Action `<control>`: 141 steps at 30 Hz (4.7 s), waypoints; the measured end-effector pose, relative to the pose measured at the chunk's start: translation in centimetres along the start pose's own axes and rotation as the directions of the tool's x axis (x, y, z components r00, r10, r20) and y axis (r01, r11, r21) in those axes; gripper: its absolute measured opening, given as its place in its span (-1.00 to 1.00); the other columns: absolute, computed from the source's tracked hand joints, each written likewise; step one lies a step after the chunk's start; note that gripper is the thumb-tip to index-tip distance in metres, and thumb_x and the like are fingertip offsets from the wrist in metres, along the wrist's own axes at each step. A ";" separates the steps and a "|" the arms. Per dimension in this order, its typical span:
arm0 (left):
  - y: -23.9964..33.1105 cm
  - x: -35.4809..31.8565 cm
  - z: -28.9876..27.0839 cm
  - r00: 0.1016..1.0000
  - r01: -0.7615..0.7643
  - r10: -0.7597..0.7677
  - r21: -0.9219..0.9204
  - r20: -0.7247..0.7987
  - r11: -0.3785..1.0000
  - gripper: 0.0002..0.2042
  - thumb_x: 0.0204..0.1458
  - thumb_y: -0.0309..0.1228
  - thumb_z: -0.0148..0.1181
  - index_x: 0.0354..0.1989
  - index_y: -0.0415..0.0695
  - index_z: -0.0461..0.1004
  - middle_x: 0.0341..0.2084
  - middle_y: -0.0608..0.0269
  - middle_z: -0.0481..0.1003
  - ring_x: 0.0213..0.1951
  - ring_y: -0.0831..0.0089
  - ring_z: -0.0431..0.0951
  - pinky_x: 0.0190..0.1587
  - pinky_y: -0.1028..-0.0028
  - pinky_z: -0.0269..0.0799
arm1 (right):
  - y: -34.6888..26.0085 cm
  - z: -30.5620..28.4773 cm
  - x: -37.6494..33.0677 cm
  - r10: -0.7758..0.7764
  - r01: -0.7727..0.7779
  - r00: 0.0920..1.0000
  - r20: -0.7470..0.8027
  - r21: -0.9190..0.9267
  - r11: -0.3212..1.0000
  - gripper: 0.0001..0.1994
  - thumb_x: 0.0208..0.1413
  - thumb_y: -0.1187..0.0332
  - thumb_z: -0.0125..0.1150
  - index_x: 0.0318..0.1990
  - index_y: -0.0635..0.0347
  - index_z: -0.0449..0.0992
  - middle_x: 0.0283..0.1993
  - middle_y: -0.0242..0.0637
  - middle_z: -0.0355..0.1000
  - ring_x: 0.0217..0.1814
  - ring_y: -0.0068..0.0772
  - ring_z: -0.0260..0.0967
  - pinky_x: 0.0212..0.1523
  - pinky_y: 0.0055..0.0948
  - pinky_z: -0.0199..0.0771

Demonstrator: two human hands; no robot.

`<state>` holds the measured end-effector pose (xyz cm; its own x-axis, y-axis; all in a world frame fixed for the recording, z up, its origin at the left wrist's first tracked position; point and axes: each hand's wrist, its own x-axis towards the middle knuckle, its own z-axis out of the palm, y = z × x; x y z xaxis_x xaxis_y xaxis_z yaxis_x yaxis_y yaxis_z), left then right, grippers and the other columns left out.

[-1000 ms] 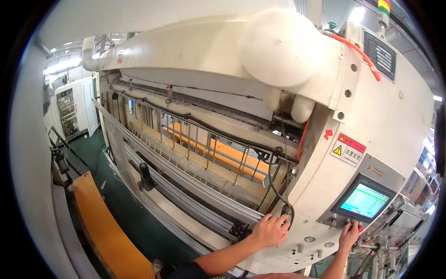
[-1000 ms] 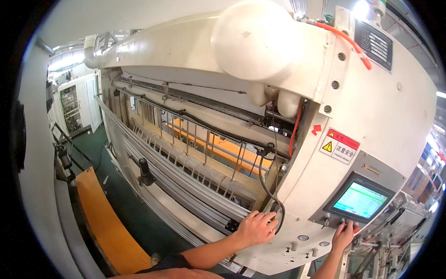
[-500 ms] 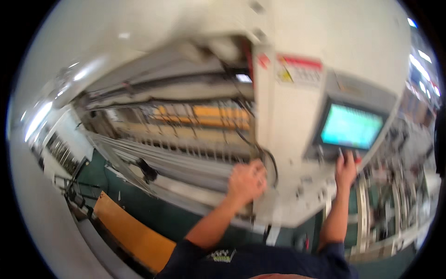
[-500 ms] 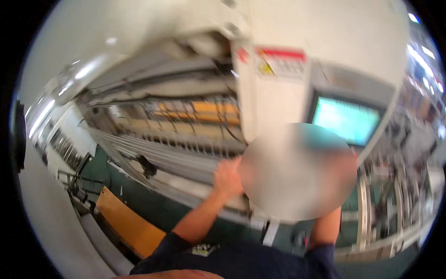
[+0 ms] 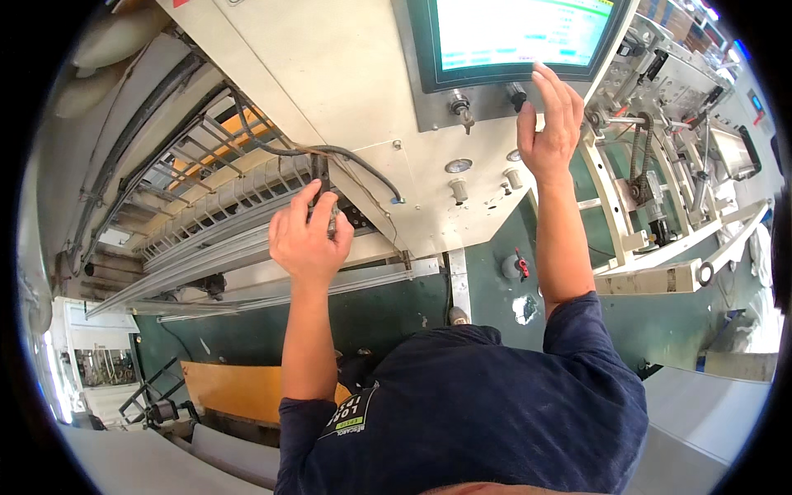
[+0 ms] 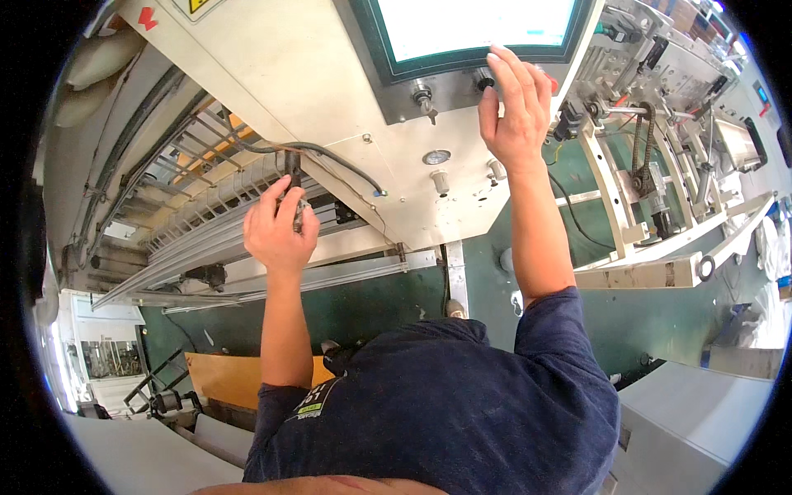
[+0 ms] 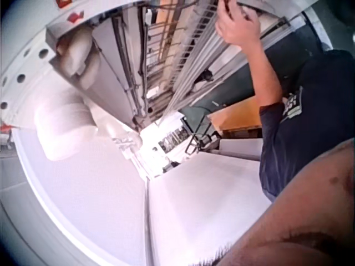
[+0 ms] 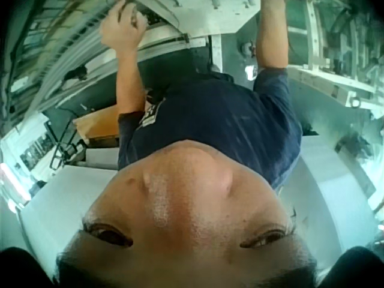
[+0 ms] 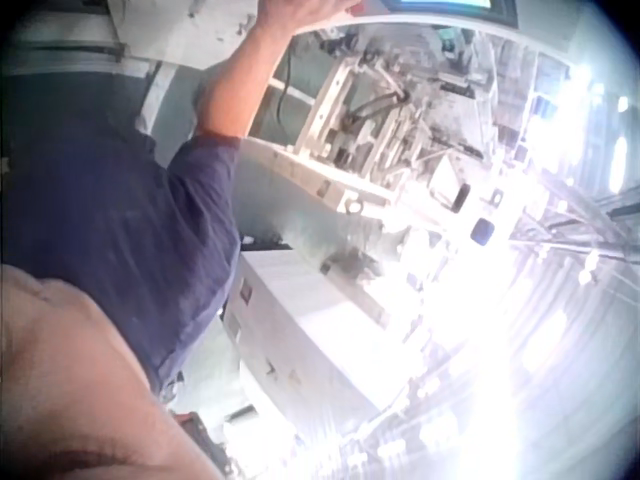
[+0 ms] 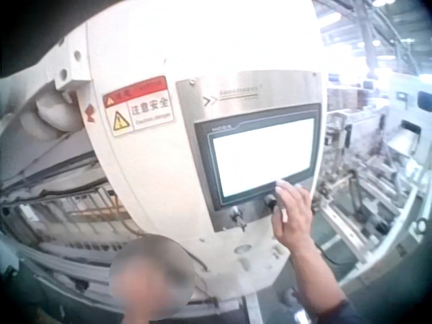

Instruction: The person operates an industrial machine using a touch screen and dials, adjusts a mechanical component on a support pole, and manually collects stacks of white rectangular products from a conveyor belt, placing them into a large collection bag.

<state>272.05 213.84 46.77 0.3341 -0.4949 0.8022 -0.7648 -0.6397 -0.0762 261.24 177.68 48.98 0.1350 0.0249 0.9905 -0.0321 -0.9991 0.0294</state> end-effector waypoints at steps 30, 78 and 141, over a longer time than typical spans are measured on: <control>-1.3 -0.6 0.6 0.976 0.042 -0.063 -0.104 -0.206 0.994 -0.84 -0.18 -0.33 0.24 -0.37 0.02 0.56 -0.17 0.36 0.61 -0.38 0.48 0.54 -0.13 0.41 0.42 | 1.3 0.8 -2.9 0.390 -0.339 0.885 0.254 -0.222 0.914 -0.77 0.33 0.26 0.20 -0.01 0.14 0.63 -0.25 -0.14 0.65 -0.26 -0.20 0.64 -0.24 -0.27 0.59; -1.9 -1.6 1.5 0.945 0.002 -0.032 -0.089 -0.326 0.996 -0.79 -0.08 -0.27 0.15 -0.38 -0.11 0.61 -0.24 0.28 0.59 -0.33 0.47 0.51 -0.16 0.45 0.37 | 1.9 1.4 -2.9 0.562 -0.569 0.776 0.286 -0.066 0.820 -0.71 0.40 0.23 0.06 -0.01 0.29 0.54 -0.42 -0.26 0.50 -0.53 -0.50 0.43 -0.51 -0.46 0.44; -0.4 -0.3 1.3 0.997 -0.048 0.051 0.052 -0.051 0.997 -0.78 0.07 -0.23 0.12 -0.22 0.05 0.64 -0.10 0.49 0.67 -0.28 0.50 0.60 -0.09 0.43 0.28 | -0.8 1.3 -3.8 0.694 -0.750 0.648 0.314 0.419 0.511 -0.63 0.24 0.44 0.21 0.18 0.31 0.43 -0.34 -0.33 0.46 -0.30 -0.52 0.53 -0.21 -0.53 0.53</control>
<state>273.01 213.47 45.75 0.2660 -0.4959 0.8266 -0.7501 -0.6451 -0.1456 262.06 178.35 45.03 0.3761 -0.6884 0.6202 0.2970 -0.5445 -0.7844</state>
